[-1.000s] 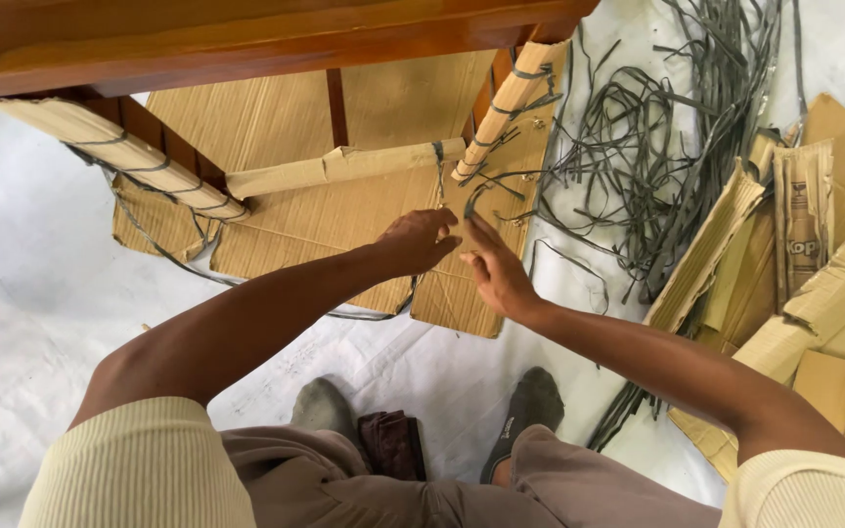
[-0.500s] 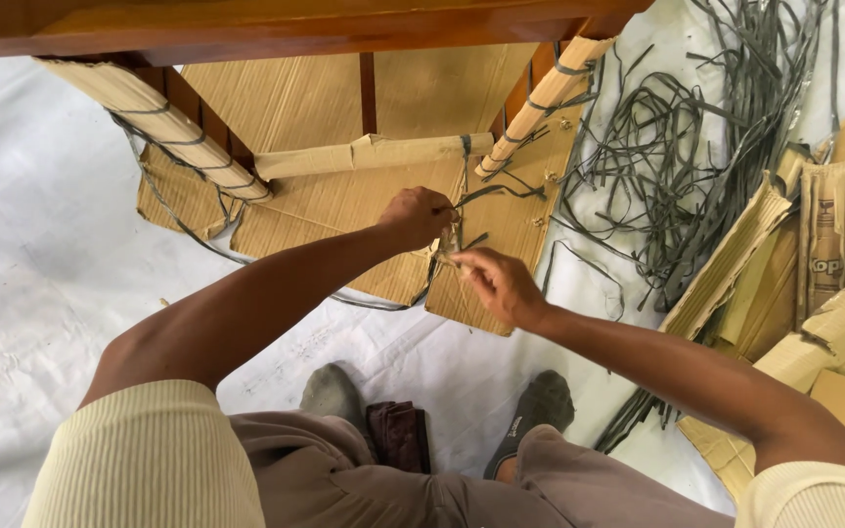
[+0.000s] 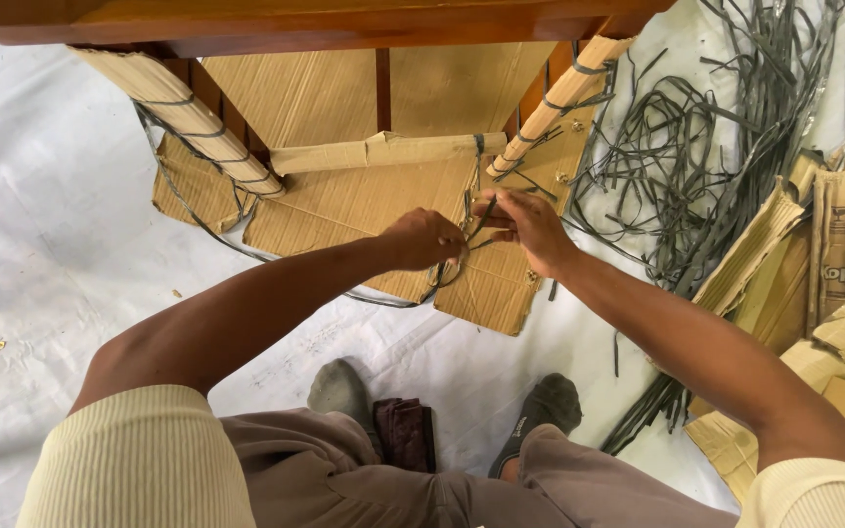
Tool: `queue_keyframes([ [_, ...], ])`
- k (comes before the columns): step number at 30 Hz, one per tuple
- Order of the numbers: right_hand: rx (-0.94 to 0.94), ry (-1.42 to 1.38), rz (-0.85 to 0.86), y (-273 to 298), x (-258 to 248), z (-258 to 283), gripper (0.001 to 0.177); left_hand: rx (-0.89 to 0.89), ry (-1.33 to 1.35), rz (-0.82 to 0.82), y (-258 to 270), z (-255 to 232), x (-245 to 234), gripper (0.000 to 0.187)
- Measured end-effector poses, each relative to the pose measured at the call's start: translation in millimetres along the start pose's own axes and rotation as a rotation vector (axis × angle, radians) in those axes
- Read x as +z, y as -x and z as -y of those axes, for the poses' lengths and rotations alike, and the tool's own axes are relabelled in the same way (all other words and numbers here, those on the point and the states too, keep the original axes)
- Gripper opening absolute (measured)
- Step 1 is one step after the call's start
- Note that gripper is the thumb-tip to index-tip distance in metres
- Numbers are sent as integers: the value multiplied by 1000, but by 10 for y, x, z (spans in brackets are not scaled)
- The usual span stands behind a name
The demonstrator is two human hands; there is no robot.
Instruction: The person wraps protective materials around the components of a wooden chair and secures them with ties.
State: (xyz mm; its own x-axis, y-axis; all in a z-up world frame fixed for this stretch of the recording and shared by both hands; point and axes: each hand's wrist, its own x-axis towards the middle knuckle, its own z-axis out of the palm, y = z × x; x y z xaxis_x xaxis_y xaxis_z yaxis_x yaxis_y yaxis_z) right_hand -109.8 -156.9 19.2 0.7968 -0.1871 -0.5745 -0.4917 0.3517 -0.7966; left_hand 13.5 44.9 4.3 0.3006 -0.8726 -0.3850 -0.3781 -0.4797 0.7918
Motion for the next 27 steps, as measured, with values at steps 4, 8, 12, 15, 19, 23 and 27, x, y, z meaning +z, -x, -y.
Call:
queue_keyframes([
  [4,-55,12,125,-58,-15,-10,28,161,-397,128,155,76,86,23],
  [8,-3,11,265,162,345,292,28,158,-451,199,297,146,100,24],
  [12,13,167,265,93,491,274,27,46,-397,204,364,93,-20,23],
  [15,-29,137,288,-72,502,150,29,91,-326,139,373,90,-67,21],
  [19,-4,301,168,-117,609,102,38,121,-432,250,374,37,-233,25],
  [23,138,377,316,-334,454,-435,45,54,-497,196,304,-6,-567,39],
  [27,157,387,376,-325,463,-538,40,111,-697,-4,31,291,-839,31],
])
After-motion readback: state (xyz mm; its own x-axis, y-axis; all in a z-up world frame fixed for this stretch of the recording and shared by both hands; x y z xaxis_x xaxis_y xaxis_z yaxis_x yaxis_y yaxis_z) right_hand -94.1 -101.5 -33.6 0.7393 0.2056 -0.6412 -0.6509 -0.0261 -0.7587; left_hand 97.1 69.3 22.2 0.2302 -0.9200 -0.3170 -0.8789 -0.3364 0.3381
